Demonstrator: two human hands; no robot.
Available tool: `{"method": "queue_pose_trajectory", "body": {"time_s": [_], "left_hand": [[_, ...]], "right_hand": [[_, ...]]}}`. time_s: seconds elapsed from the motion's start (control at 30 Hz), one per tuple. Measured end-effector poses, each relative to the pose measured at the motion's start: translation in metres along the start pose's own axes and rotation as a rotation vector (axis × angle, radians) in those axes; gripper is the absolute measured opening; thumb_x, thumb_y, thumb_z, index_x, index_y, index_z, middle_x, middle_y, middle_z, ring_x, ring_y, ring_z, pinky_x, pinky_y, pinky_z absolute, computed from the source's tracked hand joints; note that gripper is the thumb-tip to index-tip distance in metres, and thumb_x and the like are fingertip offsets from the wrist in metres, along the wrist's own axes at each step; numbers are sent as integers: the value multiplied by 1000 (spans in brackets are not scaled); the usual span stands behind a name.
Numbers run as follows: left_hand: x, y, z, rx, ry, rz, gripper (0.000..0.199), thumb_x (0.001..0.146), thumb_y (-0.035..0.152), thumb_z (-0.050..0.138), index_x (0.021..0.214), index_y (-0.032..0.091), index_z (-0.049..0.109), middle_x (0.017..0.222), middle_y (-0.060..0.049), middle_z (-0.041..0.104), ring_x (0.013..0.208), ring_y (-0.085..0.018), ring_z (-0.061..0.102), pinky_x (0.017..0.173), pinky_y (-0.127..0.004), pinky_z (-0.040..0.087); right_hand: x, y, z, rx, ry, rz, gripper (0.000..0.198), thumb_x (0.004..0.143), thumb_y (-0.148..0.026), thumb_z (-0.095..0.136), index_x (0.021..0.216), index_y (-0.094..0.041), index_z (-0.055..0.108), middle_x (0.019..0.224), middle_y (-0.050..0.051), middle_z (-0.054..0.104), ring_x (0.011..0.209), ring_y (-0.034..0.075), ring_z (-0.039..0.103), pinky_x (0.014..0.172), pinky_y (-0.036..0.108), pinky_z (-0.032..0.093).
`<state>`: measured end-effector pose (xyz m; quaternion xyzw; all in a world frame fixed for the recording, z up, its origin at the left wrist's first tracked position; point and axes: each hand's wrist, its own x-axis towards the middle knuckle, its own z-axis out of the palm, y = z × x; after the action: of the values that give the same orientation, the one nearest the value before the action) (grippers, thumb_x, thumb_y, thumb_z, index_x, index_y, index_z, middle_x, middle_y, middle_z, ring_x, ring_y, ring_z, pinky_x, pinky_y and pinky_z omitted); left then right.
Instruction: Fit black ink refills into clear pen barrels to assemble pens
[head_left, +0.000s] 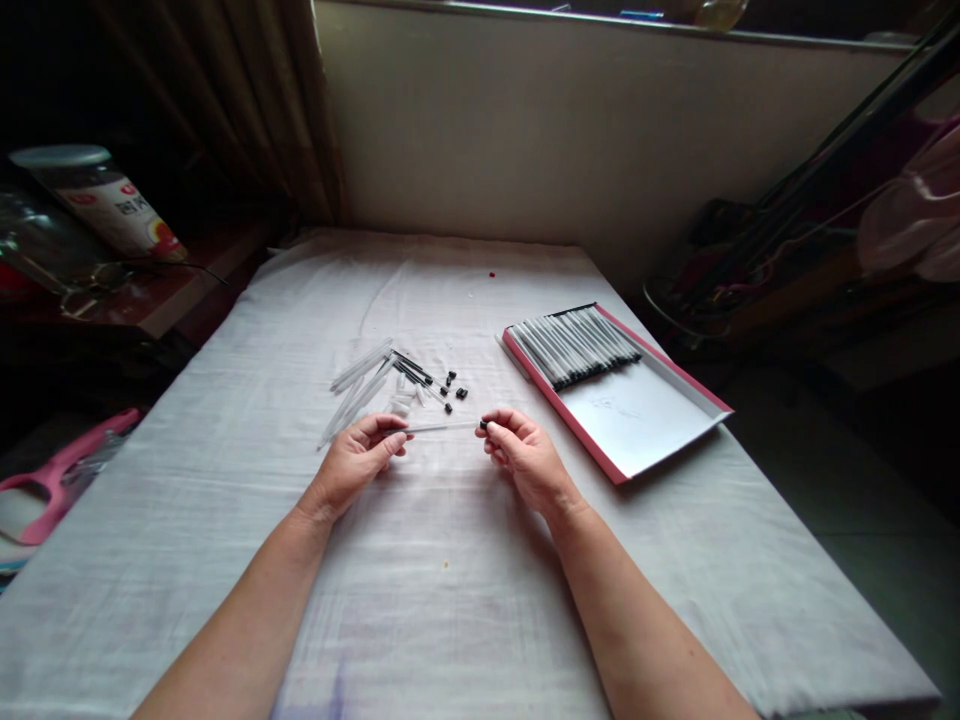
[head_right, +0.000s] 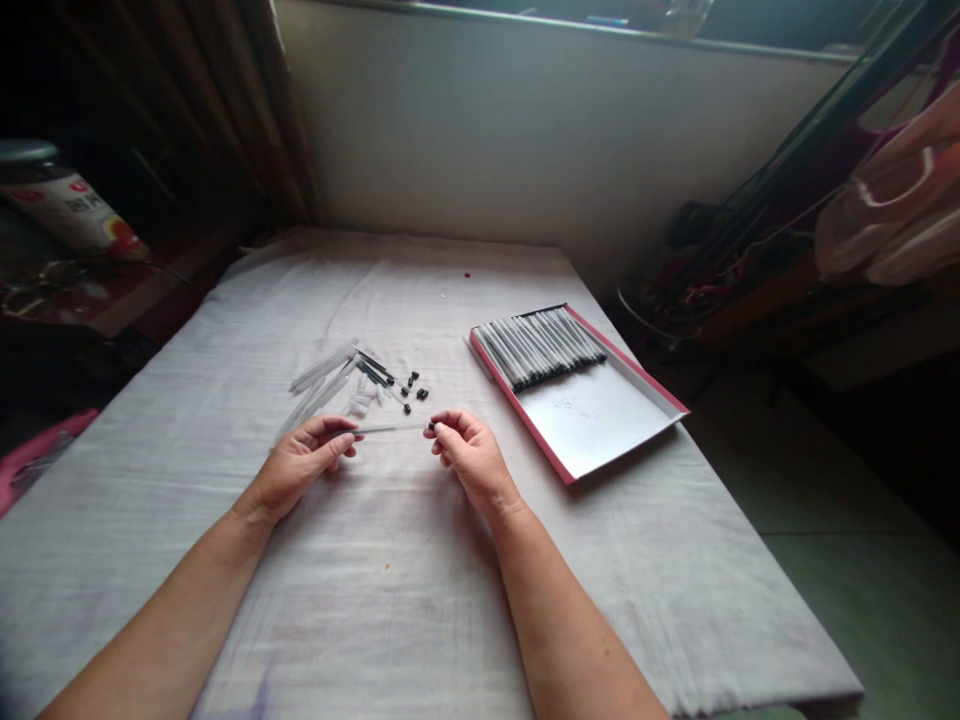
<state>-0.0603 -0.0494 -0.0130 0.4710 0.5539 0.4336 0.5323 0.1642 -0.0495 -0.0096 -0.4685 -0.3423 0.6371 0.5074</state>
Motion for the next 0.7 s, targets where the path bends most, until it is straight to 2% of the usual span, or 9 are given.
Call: {"method": "queue_pose_trajectory", "body": {"time_s": [0.2, 0.33, 0.47, 0.6, 0.7], "left_hand": [[-1, 0, 0, 7, -10, 10, 46, 59, 48, 80, 89, 15, 68, 80, -7, 71, 64, -14, 61, 45, -18, 41], [-1, 0, 1, 25, -17, 14, 45, 59, 48, 80, 87, 15, 69, 81, -7, 71, 63, -14, 61, 45, -19, 42], [-1, -2, 0, 43, -30, 32, 42, 60, 48, 79, 86, 16, 70, 79, -7, 71, 62, -14, 61, 45, -19, 43], [-1, -2, -1, 57, -46, 48, 37, 63, 44, 78, 86, 16, 70, 77, -6, 70, 62, -14, 62, 45, -19, 43], [-2, -1, -1, 61, -56, 66, 34, 64, 42, 77, 85, 17, 70, 75, -5, 70, 63, -14, 62, 47, -20, 44]], "right_hand": [[0, 4, -3, -146, -31, -92, 25, 67, -35, 71, 85, -19, 64, 73, 1, 67, 57, 11, 54, 47, 21, 38], [2, 10, -9, -376, -34, -299, 18, 74, -33, 66, 87, -20, 65, 78, 3, 68, 66, 14, 59, 58, 26, 47], [3, 14, -16, -571, -38, -484, 16, 81, -33, 62, 90, -21, 67, 81, 4, 69, 68, 16, 62, 64, 29, 50], [2, 11, -19, -709, -28, -550, 17, 86, -35, 58, 86, -21, 67, 77, 4, 68, 66, 16, 62, 59, 26, 48], [0, 10, -17, -785, -26, -539, 25, 90, -39, 52, 76, -21, 64, 70, 3, 67, 62, 15, 61, 56, 25, 46]]}}
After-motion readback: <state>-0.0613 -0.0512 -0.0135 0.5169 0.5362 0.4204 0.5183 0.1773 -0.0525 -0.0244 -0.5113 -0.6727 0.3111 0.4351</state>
